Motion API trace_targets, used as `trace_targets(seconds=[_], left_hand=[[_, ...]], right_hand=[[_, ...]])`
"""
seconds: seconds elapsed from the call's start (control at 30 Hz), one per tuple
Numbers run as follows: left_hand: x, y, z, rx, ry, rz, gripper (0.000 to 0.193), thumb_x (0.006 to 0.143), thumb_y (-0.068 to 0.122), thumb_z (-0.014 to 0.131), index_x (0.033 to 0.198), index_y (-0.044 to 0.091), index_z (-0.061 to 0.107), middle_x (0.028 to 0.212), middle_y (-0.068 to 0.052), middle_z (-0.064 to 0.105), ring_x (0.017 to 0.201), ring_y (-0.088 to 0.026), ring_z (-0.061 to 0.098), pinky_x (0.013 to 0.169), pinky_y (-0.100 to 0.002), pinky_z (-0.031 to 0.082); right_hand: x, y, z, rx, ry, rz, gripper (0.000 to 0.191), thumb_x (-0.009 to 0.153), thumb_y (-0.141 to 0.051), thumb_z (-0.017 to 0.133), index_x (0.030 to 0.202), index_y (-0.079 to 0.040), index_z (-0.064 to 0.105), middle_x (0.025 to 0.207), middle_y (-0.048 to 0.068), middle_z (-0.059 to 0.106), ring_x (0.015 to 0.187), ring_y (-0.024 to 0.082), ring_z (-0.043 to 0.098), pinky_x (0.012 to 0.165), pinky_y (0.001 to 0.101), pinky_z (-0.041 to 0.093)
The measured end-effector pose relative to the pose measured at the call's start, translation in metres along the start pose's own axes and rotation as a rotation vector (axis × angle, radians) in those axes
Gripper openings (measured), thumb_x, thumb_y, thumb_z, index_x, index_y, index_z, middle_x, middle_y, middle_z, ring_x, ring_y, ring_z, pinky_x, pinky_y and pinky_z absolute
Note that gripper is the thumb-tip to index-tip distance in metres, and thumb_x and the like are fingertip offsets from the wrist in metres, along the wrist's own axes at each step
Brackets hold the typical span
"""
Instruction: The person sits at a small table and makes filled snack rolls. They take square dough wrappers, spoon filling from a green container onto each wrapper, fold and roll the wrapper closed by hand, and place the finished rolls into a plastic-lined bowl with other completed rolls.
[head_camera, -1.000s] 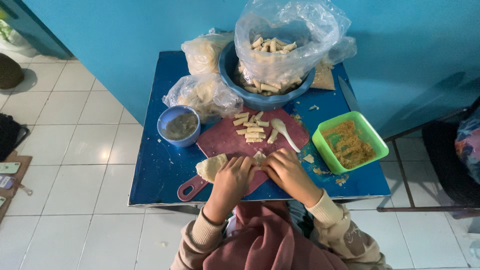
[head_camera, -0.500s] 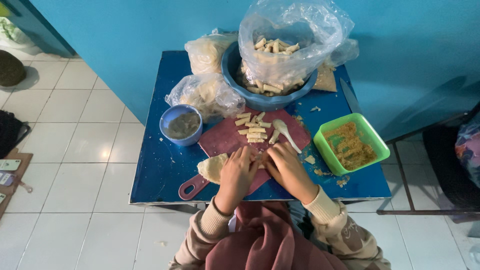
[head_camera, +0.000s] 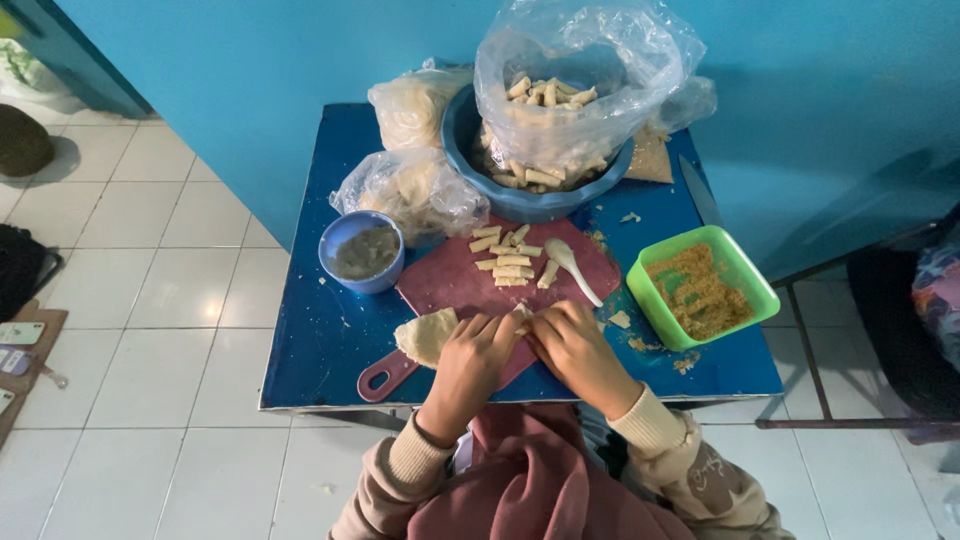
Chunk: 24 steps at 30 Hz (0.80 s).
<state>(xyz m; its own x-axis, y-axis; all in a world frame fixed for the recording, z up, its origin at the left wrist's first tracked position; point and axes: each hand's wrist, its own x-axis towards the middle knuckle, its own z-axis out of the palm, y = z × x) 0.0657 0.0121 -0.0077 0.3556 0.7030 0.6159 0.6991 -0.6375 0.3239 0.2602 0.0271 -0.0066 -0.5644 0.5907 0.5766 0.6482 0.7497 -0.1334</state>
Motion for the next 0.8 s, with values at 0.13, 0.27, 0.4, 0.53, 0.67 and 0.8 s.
trace_targets(seconds=[0.13, 0.27, 0.4, 0.53, 0.67, 0.8], left_hand=[[0.001, -0.002, 0.0, -0.024, -0.01, 0.004, 0.016, 0.092, 0.009, 0.063, 0.107, 0.005, 0.061, 0.09, -0.008, 0.064, 0.087, -0.027, 0.062, 0.079, -0.039, 0.05], [0.003, -0.002, 0.003, 0.023, 0.022, -0.01, 0.018, 0.09, 0.011, 0.063, 0.108, 0.007, 0.063, 0.094, -0.008, 0.063, 0.09, -0.027, 0.061, 0.08, -0.039, 0.048], [0.007, -0.001, 0.007, 0.135, 0.055, -0.066, 0.017, 0.086, 0.014, 0.064, 0.102, 0.012, 0.066, 0.095, -0.006, 0.062, 0.091, -0.027, 0.058, 0.08, -0.04, 0.046], [0.01, -0.001, 0.014, 0.143, 0.045, -0.158, 0.014, 0.088, 0.018, 0.066, 0.1, 0.011, 0.065, 0.097, -0.006, 0.061, 0.093, -0.027, 0.057, 0.081, -0.042, 0.045], [0.019, -0.003, 0.023, 0.165, 0.05, -0.239, 0.018, 0.088, 0.017, 0.065, 0.103, 0.008, 0.062, 0.099, -0.009, 0.06, 0.092, -0.03, 0.056, 0.08, -0.044, 0.043], [0.021, -0.002, 0.025, 0.252, 0.056, -0.243, 0.025, 0.081, 0.014, 0.063, 0.105, 0.007, 0.061, 0.1, -0.01, 0.059, 0.095, -0.032, 0.056, 0.082, -0.044, 0.043]], right_hand=[[-0.003, -0.002, 0.004, 0.023, -0.025, 0.096, 0.023, 0.086, -0.005, 0.069, 0.109, -0.002, 0.066, 0.11, 0.008, 0.066, 0.107, 0.028, 0.058, 0.093, 0.042, 0.047], [-0.001, -0.005, 0.012, -0.136, -0.025, 0.122, 0.027, 0.084, -0.009, 0.068, 0.109, 0.001, 0.066, 0.111, 0.011, 0.064, 0.109, 0.03, 0.057, 0.093, 0.043, 0.045], [0.001, -0.007, 0.012, -0.155, 0.026, 0.128, 0.025, 0.087, -0.013, 0.067, 0.11, -0.002, 0.067, 0.109, 0.01, 0.063, 0.106, 0.03, 0.056, 0.093, 0.0441, 0.043], [-0.002, -0.013, 0.009, -0.235, 0.04, 0.077, 0.026, 0.086, -0.013, 0.065, 0.111, -0.006, 0.068, 0.112, 0.006, 0.065, 0.113, 0.024, 0.058, 0.099, 0.0499, 0.037], [-0.009, -0.024, 0.009, -0.251, 0.024, 0.106, 0.036, 0.088, -0.012, 0.062, 0.122, -0.006, 0.068, 0.124, 0.004, 0.066, 0.124, 0.019, 0.056, 0.108, 0.0526, 0.032], [-0.009, -0.022, 0.014, -0.34, -0.036, 0.102, 0.047, 0.086, -0.013, 0.059, 0.132, -0.006, 0.066, 0.133, 0.005, 0.066, 0.128, 0.019, 0.054, 0.111, 0.0541, 0.028]])
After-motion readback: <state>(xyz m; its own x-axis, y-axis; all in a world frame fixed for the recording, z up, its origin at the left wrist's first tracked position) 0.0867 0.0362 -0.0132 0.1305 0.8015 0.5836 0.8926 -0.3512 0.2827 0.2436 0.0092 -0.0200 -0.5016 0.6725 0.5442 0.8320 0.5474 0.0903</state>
